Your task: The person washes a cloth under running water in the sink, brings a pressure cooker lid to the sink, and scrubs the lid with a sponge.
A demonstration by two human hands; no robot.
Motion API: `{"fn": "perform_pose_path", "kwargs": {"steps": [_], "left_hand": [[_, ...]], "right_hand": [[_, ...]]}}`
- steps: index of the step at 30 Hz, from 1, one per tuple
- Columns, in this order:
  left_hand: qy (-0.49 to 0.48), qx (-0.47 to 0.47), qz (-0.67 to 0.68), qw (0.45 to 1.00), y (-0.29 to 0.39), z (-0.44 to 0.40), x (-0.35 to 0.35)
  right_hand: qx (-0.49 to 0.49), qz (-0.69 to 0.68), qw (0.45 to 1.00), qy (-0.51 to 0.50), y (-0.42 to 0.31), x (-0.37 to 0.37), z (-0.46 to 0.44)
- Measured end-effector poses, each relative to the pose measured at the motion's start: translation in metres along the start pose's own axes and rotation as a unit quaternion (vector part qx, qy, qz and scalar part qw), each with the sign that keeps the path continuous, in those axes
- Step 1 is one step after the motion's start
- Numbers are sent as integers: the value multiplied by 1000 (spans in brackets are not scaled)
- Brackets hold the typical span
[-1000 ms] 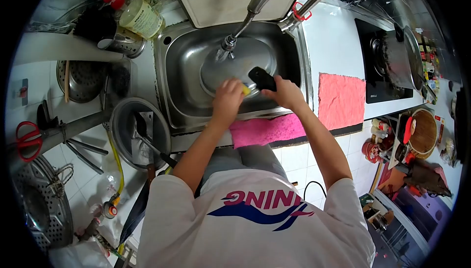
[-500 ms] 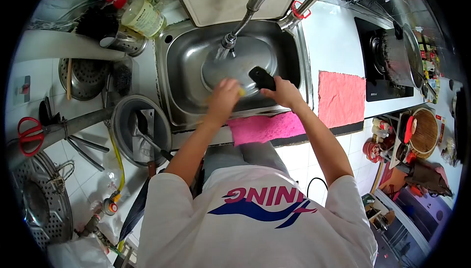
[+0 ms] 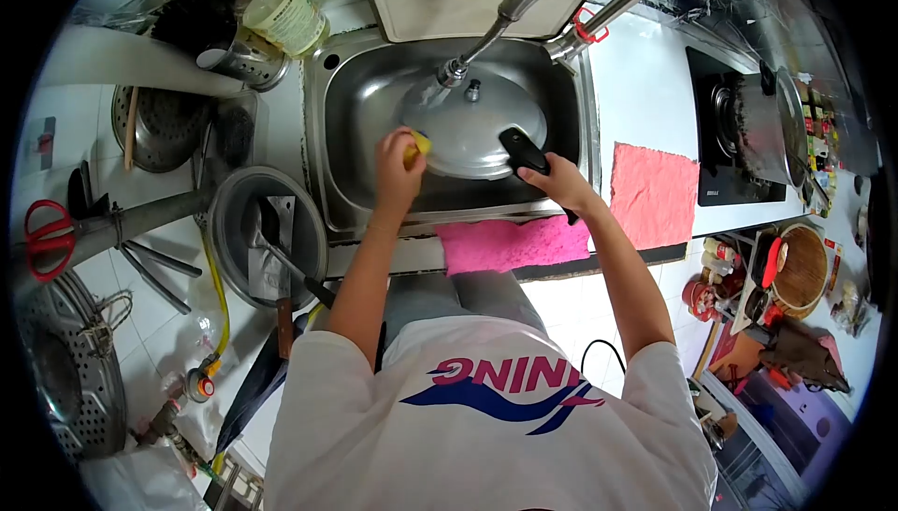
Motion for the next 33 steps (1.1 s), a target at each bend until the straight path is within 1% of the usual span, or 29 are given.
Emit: {"fn": "perform_pose_path", "kwargs": {"steps": [2, 3, 4, 6, 8, 9, 11, 12, 14, 15, 16, 18, 19, 20, 22, 24, 26, 27, 28, 29, 31, 32, 33], "left_hand": [[75, -23, -21, 997, -16, -7, 1], [92, -60, -19, 994, -17, -8, 5], [96, -61, -18, 993, -6, -7, 10], [98, -34, -10, 995, 30, 0, 24], [41, 64, -36, 996, 73, 8, 33], [41, 62, -37, 997, 72, 10, 32], [-13, 137, -73, 988, 72, 8, 38], [-14, 133, -71, 988, 66, 10, 36], [-43, 105, -136, 984, 38, 8, 20], [-6, 58, -170, 984, 28, 5, 14], [-6, 59, -171, 984, 26, 5, 15], [32, 41, -147, 988, 26, 7, 14], [36, 31, -116, 992, 42, 11, 21], [36, 30, -117, 992, 56, 10, 29], [18, 84, -64, 994, 79, 12, 41], [45, 94, -95, 990, 58, 8, 42], [133, -3, -101, 986, 21, 2, 34], [98, -119, -24, 988, 2, -7, 29], [60, -235, 56, 969, -15, -14, 28], [61, -235, 59, 968, -28, -26, 29], [68, -297, 96, 947, -51, -39, 35], [69, -299, 96, 947, -54, -35, 41], [88, -254, 48, 962, -58, -28, 54]], "right_hand": [[4, -10, 1000, -7, 12, -2, -1], [11, -22, 1000, -15, 16, -2, 1], [9, -18, 1000, -15, 16, -1, 4], [40, -41, 998, 2, 17, -1, 9], [42, -50, 998, -2, 18, 4, 10], [41, -60, 997, -2, 16, 5, 10], [46, -61, 997, -2, 13, 3, 10], [57, -64, 996, -7, 15, 4, 13], [46, -61, 997, -8, 16, 5, 13], [33, -60, 998, -5, 15, 4, 12], [32, -60, 998, -4, 15, 3, 11], [39, -31, 999, -3, 19, 1, 10], [40, -30, 999, -4, 20, 2, 10], [45, -48, 998, -7, 20, 2, 9], [52, -61, 997, -17, 19, 5, 15], [30, -75, 997, -5, 12, 4, 17], [31, -76, 997, -1, 23, 4, 12], [28, -66, 997, -9, 28, 2, 10], [28, -55, 998, -17, 31, 2, 10], [30, -50, 998, -9, 34, 3, 8], [32, -48, 998, -8, 30, 4, 11], [32, -51, 998, -9, 28, 6, 12], [50, -55, 997, -12, 27, 7, 13]]}}
Point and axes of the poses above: each hand's wrist, its own z-axis away from the middle knuckle, its own x-axis out of the palm, y = z × x, the point moved 2 cm from there along -z, towards the middle knuckle, and after that the axes turned 11 degrees about x, right-handed, at the moved point
